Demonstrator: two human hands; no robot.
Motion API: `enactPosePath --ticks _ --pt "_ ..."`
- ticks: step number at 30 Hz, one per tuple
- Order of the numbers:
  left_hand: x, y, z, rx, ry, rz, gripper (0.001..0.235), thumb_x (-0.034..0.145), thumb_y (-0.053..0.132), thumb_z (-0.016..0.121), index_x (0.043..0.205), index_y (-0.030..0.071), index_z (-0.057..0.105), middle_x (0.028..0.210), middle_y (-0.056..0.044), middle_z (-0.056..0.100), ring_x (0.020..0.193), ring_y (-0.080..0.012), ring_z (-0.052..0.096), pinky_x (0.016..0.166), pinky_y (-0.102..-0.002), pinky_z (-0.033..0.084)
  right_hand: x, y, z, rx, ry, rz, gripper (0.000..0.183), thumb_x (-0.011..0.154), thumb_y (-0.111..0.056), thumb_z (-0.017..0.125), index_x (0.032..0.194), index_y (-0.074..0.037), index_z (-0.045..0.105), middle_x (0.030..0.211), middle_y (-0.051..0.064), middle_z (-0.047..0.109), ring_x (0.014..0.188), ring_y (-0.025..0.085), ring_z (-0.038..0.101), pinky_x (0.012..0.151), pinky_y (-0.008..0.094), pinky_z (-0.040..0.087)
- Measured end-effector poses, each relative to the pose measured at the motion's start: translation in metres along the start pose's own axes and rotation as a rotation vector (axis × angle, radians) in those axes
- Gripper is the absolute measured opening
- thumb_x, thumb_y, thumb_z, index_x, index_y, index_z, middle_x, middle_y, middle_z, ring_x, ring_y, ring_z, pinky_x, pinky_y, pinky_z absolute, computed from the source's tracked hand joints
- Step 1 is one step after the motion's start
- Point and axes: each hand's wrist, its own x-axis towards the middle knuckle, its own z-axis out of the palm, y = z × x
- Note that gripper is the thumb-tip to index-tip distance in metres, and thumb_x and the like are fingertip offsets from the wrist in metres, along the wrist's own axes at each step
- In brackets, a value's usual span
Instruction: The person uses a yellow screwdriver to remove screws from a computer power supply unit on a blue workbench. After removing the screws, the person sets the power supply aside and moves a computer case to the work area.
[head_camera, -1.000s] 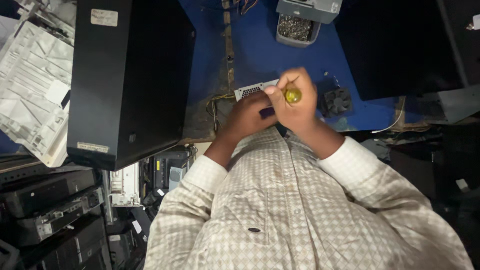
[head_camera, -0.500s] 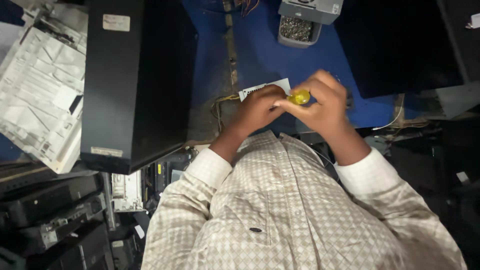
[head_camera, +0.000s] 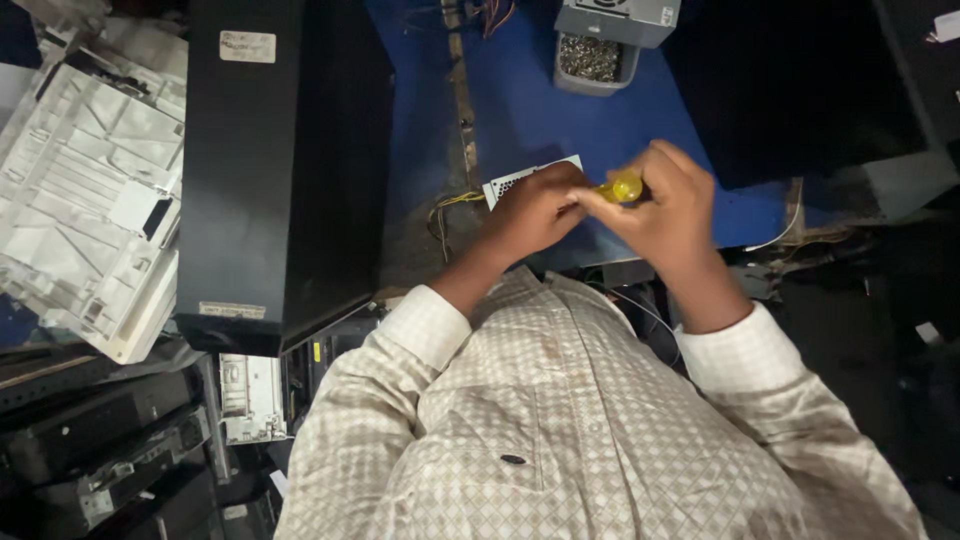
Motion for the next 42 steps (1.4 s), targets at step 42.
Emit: enactPosePath --ticks 42 --pt "0.007 0.003 -0.002 0.002 0.024 0.057 0.011 0.092 0.012 0.073 0.099 0.005 0.069 0.094 -0.014 0.071 0.089 -0.0344 0.072 0.078 -0.042 0.056 -0.001 0.003 0.010 -0.064 -0.010 0.142 0.047 0.073 -0.019 0.096 0.088 0.003 0.058 0.094 0.020 0.071 0.087 0.030 0.073 0.076 0.033 0.054"
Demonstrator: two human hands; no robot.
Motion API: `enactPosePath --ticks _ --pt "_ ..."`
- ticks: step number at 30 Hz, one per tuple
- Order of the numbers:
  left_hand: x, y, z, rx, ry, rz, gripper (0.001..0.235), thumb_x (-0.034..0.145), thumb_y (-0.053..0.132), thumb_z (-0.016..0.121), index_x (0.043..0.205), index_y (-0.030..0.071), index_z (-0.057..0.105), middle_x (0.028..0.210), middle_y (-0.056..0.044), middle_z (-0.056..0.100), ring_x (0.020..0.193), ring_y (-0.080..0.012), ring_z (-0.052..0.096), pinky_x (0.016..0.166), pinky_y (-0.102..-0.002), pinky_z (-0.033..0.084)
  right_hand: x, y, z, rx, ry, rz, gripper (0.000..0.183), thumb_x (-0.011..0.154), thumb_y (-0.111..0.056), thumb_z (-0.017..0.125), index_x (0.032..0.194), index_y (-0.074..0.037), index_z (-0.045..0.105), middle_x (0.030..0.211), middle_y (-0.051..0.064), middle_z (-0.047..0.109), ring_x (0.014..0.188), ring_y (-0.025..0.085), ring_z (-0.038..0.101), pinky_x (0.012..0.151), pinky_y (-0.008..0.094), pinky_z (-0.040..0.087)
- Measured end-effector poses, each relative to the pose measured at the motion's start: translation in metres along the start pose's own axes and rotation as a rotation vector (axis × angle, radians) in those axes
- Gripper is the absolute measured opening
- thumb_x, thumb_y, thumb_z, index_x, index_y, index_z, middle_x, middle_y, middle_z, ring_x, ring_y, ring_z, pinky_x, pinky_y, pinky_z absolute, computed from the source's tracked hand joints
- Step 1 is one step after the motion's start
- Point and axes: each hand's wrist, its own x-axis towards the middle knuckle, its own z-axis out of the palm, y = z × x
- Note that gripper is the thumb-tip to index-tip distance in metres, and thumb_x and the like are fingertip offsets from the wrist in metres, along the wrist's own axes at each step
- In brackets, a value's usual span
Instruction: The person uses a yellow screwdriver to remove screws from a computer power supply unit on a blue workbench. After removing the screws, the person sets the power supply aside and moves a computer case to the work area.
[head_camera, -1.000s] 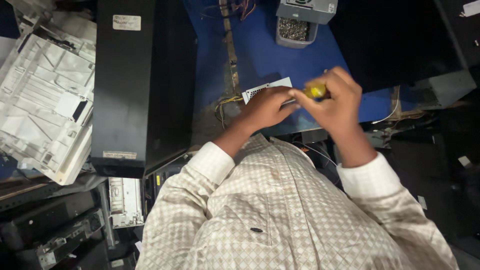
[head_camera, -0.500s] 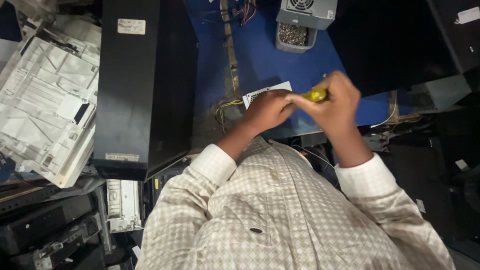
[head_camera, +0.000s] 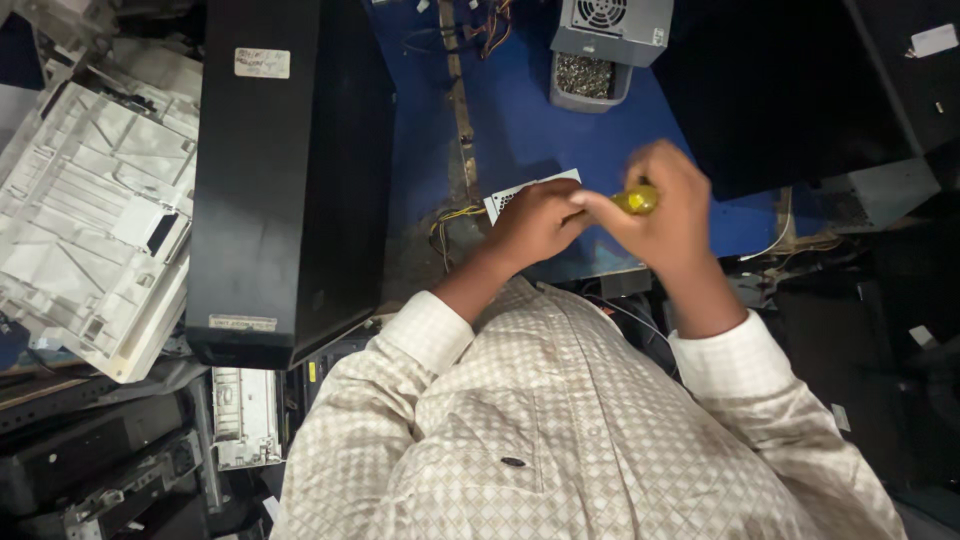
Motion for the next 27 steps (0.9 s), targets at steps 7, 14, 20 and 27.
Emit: enactPosePath --ticks 7,14,20,27 --pt "0.001 0.003 -0.017 -0.124 -0.172 -0.161 0.035 0.095 0.008 0.065 0.130 0.006 0.064 0.101 -0.016 0.073 0.093 -0.0362 0.071 0.078 -0.043 0.054 -0.005 -0.005 -0.018 0.263 -0.076 -0.130 0.033 0.084 -0.006 0.080 0.111 0.005 0.065 0.100 0.016 0.072 0.085 0.027 0.073 0.073 0.034 0.056" --pt "0.004 0.005 -0.008 -0.027 0.006 -0.033 0.016 0.088 0.008 0.070 0.104 0.005 0.071 0.098 -0.016 0.073 0.091 -0.0354 0.072 0.079 -0.043 0.057 0.003 -0.007 -0.002 -0.007 -0.037 -0.059 0.044 0.076 -0.022 0.093 0.098 0.003 0.063 0.100 0.018 0.069 0.092 0.030 0.069 0.079 0.036 0.055" --pt "0.001 -0.007 -0.016 -0.093 -0.122 -0.073 0.015 0.096 0.010 0.069 0.110 0.004 0.071 0.103 -0.016 0.072 0.097 -0.0355 0.071 0.081 -0.043 0.055 0.000 -0.014 -0.015 0.449 -0.164 0.101 0.037 0.089 -0.023 0.082 0.118 -0.007 0.065 0.110 0.008 0.071 0.100 0.015 0.070 0.087 0.025 0.056" --pt "-0.004 -0.006 -0.008 -0.058 0.002 -0.042 0.021 0.089 0.009 0.071 0.109 0.004 0.071 0.104 -0.015 0.071 0.095 -0.0344 0.072 0.082 -0.041 0.056 0.004 -0.008 0.004 0.081 0.106 -0.119 0.044 0.074 -0.018 0.098 0.094 0.001 0.064 0.093 0.018 0.067 0.084 0.027 0.067 0.074 0.034 0.053"
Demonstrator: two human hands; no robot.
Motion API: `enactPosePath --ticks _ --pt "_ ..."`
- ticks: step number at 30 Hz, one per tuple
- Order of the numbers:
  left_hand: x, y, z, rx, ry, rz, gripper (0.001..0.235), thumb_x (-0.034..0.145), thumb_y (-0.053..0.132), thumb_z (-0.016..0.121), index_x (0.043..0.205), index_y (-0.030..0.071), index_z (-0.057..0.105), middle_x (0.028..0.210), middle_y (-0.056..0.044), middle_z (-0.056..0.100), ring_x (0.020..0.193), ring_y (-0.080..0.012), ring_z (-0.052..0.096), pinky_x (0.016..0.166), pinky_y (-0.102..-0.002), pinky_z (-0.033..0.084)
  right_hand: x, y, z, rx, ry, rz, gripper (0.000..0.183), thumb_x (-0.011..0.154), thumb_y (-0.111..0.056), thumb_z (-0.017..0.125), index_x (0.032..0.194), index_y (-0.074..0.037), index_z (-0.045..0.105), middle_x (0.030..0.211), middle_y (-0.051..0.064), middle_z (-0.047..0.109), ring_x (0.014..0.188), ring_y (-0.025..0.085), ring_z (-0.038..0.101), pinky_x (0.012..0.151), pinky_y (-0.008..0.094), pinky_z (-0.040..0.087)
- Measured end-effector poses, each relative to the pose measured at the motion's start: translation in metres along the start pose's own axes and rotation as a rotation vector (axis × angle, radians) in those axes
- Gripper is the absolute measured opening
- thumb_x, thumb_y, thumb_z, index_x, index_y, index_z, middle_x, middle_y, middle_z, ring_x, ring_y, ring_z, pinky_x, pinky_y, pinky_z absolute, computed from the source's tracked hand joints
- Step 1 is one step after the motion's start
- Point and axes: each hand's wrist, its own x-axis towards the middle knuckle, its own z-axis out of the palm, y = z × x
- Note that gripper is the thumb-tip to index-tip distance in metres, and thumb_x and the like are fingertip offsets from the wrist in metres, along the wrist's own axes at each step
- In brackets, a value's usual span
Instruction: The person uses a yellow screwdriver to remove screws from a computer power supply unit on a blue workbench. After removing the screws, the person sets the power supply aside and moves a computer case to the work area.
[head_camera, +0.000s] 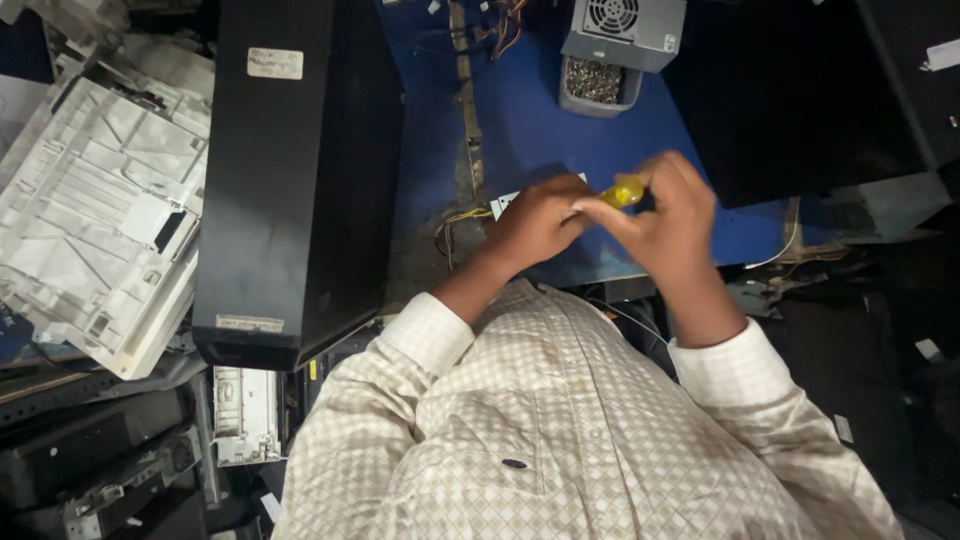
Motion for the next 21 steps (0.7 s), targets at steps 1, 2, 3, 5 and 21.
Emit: enactPosePath --ticks 1,2,3,5,21 --pt "-0.001 -0.003 0.002 0.028 0.007 -0.015 0.021 0.089 0.007 0.068 0.109 0.006 0.072 0.105 -0.014 0.072 0.096 -0.0339 0.072 0.083 -0.041 0.057 0.000 -0.002 0.000 0.024 0.003 -0.070 0.046 0.075 -0.016 0.098 0.092 0.002 0.059 0.096 0.020 0.066 0.088 0.029 0.067 0.078 0.034 0.053" --pt "-0.002 -0.007 0.003 0.042 0.001 0.025 0.020 0.091 0.008 0.068 0.110 0.007 0.071 0.107 -0.013 0.072 0.098 -0.0336 0.072 0.085 -0.040 0.057 0.000 -0.004 0.000 0.261 -0.044 0.003 0.043 0.082 -0.018 0.093 0.102 -0.001 0.059 0.108 0.016 0.063 0.098 0.024 0.067 0.086 0.031 0.054" --pt "-0.001 -0.010 0.003 0.056 -0.005 0.065 0.019 0.093 0.008 0.068 0.111 0.008 0.071 0.110 -0.013 0.073 0.101 -0.0333 0.072 0.088 -0.040 0.058 -0.001 -0.007 -0.002 0.498 -0.091 0.079 0.042 0.088 -0.021 0.088 0.111 -0.004 0.058 0.119 0.012 0.061 0.109 0.020 0.067 0.094 0.028 0.056" --pt "-0.001 -0.013 0.002 0.034 -0.029 0.057 0.020 0.096 0.009 0.067 0.117 0.007 0.069 0.109 -0.013 0.072 0.101 -0.0338 0.072 0.088 -0.041 0.057 0.000 -0.008 -0.007 0.523 -0.129 0.041 0.036 0.092 -0.014 0.082 0.118 -0.001 0.061 0.123 0.014 0.063 0.113 0.022 0.069 0.097 0.028 0.057" --pt "0.002 -0.008 -0.005 -0.051 -0.045 -0.031 0.018 0.096 0.010 0.072 0.114 0.004 0.072 0.101 -0.015 0.074 0.092 -0.0333 0.074 0.081 -0.039 0.056 0.000 -0.009 -0.014 0.363 -0.182 0.091 0.037 0.089 -0.010 0.075 0.120 0.000 0.058 0.113 0.014 0.068 0.102 0.021 0.068 0.089 0.026 0.054"
